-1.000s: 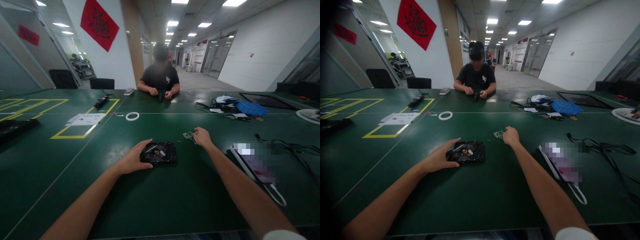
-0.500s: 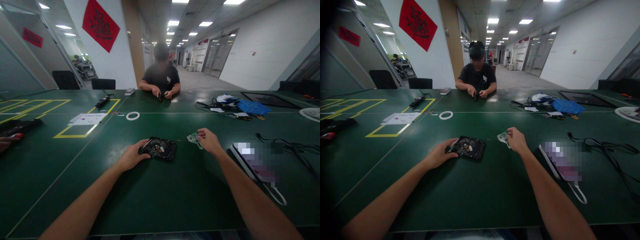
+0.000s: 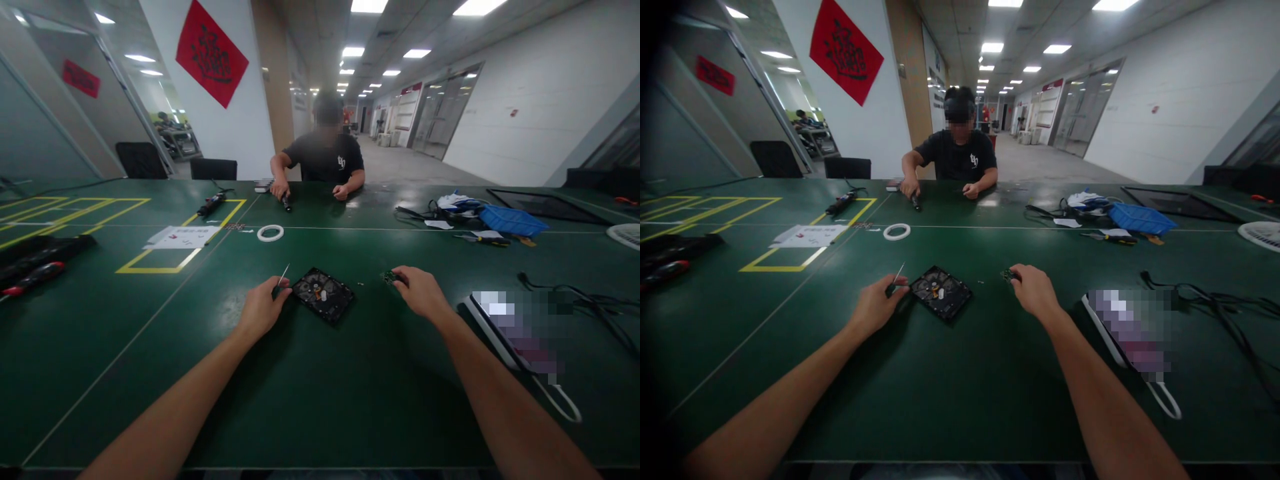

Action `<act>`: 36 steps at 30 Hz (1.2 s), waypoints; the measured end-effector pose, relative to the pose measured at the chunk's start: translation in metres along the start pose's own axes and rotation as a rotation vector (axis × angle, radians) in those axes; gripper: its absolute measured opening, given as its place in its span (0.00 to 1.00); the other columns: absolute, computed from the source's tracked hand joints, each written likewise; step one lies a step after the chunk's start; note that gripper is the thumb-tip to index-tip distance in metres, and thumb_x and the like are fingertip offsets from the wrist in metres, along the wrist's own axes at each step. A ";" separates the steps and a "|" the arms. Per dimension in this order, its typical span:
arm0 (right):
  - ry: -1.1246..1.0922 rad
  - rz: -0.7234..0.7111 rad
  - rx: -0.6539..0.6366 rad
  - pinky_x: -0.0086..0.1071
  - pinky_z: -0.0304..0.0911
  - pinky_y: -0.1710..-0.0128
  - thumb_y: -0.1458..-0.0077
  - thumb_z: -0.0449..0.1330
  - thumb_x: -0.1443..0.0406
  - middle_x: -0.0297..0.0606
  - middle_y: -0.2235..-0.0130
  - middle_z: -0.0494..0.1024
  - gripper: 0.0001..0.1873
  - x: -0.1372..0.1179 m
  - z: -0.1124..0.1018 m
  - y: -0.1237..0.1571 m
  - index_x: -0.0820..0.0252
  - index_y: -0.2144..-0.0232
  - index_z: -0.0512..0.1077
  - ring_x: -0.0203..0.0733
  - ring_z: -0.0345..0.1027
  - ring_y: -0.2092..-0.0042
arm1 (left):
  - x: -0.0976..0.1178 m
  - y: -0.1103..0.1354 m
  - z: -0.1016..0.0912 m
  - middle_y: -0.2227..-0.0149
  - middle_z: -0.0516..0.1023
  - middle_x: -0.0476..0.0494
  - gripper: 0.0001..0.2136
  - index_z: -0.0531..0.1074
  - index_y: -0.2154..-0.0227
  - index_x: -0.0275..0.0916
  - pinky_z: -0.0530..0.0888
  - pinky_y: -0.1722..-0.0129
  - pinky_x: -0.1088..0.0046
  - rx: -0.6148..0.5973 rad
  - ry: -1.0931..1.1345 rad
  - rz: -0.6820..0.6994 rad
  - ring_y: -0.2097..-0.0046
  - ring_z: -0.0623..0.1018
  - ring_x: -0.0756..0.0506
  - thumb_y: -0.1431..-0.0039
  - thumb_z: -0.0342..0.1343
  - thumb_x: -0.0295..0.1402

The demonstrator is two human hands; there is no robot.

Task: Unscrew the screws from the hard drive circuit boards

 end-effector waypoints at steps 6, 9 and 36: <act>-0.086 -0.192 0.235 0.43 0.70 0.52 0.37 0.57 0.67 0.42 0.55 0.80 0.11 -0.051 -0.021 0.012 0.59 0.53 0.76 0.47 0.75 0.55 | 0.010 0.011 0.001 0.71 0.79 0.48 0.11 0.77 0.63 0.42 0.67 0.68 0.71 -0.016 0.005 -0.098 0.68 0.78 0.44 0.34 0.52 0.41; -0.225 -0.472 0.271 0.42 0.72 0.49 0.36 0.57 0.69 0.43 0.53 0.80 0.10 -0.112 -0.014 0.031 0.58 0.55 0.76 0.46 0.75 0.51 | 0.015 0.016 0.009 0.73 0.77 0.48 0.12 0.76 0.66 0.42 0.65 0.70 0.71 -0.069 0.005 -0.121 0.71 0.77 0.45 0.34 0.52 0.42; -0.024 -0.775 -0.009 0.46 0.69 0.42 0.34 0.58 0.65 0.47 0.46 0.78 0.15 -0.186 0.033 0.069 0.62 0.48 0.76 0.49 0.71 0.44 | 0.005 0.008 0.030 0.48 0.76 0.32 0.25 0.65 0.39 0.31 0.69 0.43 0.61 -0.039 -0.003 -0.079 0.46 0.76 0.37 0.36 0.55 0.37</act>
Point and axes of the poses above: each hand's wrist, its own y-axis away from the middle knuckle, its own z-axis out of the palm, x = y × z, the point moved 10 cm from there along -y, towards the middle knuckle
